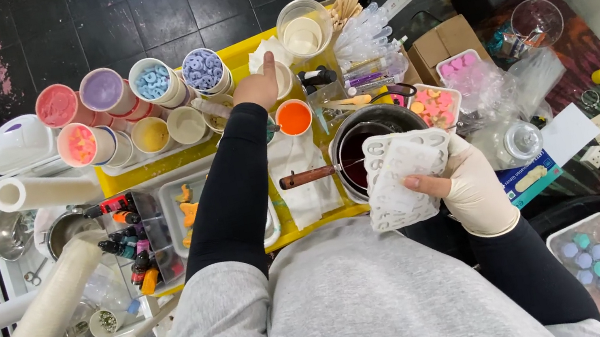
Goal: Pouring melted orange wax into a letter-shaped silicone mold to create wax melts.
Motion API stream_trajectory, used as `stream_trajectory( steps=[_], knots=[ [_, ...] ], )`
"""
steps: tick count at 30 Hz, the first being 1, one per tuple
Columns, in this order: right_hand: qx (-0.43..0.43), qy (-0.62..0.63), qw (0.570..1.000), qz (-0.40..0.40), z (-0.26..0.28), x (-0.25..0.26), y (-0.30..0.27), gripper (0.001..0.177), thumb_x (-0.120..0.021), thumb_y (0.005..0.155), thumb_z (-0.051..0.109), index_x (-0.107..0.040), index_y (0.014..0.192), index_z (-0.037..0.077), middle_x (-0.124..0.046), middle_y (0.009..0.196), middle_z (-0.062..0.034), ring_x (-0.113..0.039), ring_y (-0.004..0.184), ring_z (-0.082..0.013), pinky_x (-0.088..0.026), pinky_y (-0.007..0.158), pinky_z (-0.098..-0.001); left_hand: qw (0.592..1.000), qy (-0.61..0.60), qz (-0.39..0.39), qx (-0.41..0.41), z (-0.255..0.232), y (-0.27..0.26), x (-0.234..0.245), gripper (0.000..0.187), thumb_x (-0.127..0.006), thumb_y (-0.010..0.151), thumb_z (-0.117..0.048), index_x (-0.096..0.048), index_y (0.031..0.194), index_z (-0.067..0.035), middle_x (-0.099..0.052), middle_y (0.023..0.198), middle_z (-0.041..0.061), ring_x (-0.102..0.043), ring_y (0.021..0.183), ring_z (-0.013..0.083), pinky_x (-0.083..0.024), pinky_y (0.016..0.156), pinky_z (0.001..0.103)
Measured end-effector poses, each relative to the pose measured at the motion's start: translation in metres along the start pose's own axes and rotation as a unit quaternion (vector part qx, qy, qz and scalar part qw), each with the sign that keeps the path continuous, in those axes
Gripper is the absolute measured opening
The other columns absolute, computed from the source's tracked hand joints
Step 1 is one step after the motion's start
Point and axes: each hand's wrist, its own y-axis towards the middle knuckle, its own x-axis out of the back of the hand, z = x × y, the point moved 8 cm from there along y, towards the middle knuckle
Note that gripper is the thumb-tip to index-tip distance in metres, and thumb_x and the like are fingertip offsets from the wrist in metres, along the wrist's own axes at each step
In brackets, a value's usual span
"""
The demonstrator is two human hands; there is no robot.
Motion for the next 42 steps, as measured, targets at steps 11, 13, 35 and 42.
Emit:
stream_trajectory(
  steps=[11, 13, 35, 42],
  knots=[
    [-0.01, -0.001, 1.0, 0.003, -0.001, -0.001, 0.001, 0.06, -0.075, 0.078, -0.008, -0.057, 0.134, 0.0, -0.071, 0.125, -0.0107, -0.068, 0.113, -0.0173, -0.056, 0.096, -0.0342, 0.99, -0.062, -0.01, 0.123, -0.004, -0.013, 0.017, 0.102, -0.002, 0.099, -0.069, -0.072, 0.111, 0.004, -0.066, 0.117, 0.034, -0.062, 0.116, 0.0469, -0.045, 0.105, 0.052],
    [-0.006, -0.001, 1.0, 0.005, 0.0, 0.0, 0.002, 0.06, -0.076, 0.078, -0.008, -0.057, 0.134, 0.0, -0.07, 0.125, -0.0103, -0.068, 0.113, -0.0168, -0.056, 0.097, -0.0338, 0.99, -0.062, -0.011, 0.126, -0.003, -0.011, 0.015, 0.102, -0.003, 0.099, -0.069, -0.072, 0.112, 0.004, -0.066, 0.117, 0.034, -0.062, 0.116, 0.0467, -0.045, 0.105, 0.052],
    [-0.01, 0.011, 1.0, 0.006, -0.009, 0.008, 0.008, 0.058, -0.074, 0.078, -0.012, -0.059, 0.132, 0.001, -0.071, 0.124, -0.0103, -0.068, 0.113, -0.0175, -0.056, 0.097, -0.0345, 0.983, -0.059, -0.097, 0.145, -0.017, -0.037, 0.041, 0.096, -0.013, 0.1, -0.07, -0.075, 0.102, 0.004, -0.07, 0.104, 0.032, -0.067, 0.104, 0.0463, -0.05, 0.095, 0.052],
    [-0.013, 0.001, 1.0, 0.002, -0.01, 0.01, 0.008, 0.056, -0.074, 0.079, -0.011, -0.06, 0.132, 0.0, -0.072, 0.124, -0.0106, -0.068, 0.112, -0.0173, -0.055, 0.097, -0.0339, 0.982, -0.043, -0.127, 0.135, -0.02, -0.039, 0.044, 0.093, -0.017, 0.101, -0.068, -0.077, 0.087, 0.002, -0.072, 0.091, 0.03, -0.069, 0.092, 0.0461, -0.053, 0.087, 0.054]
  ],
)
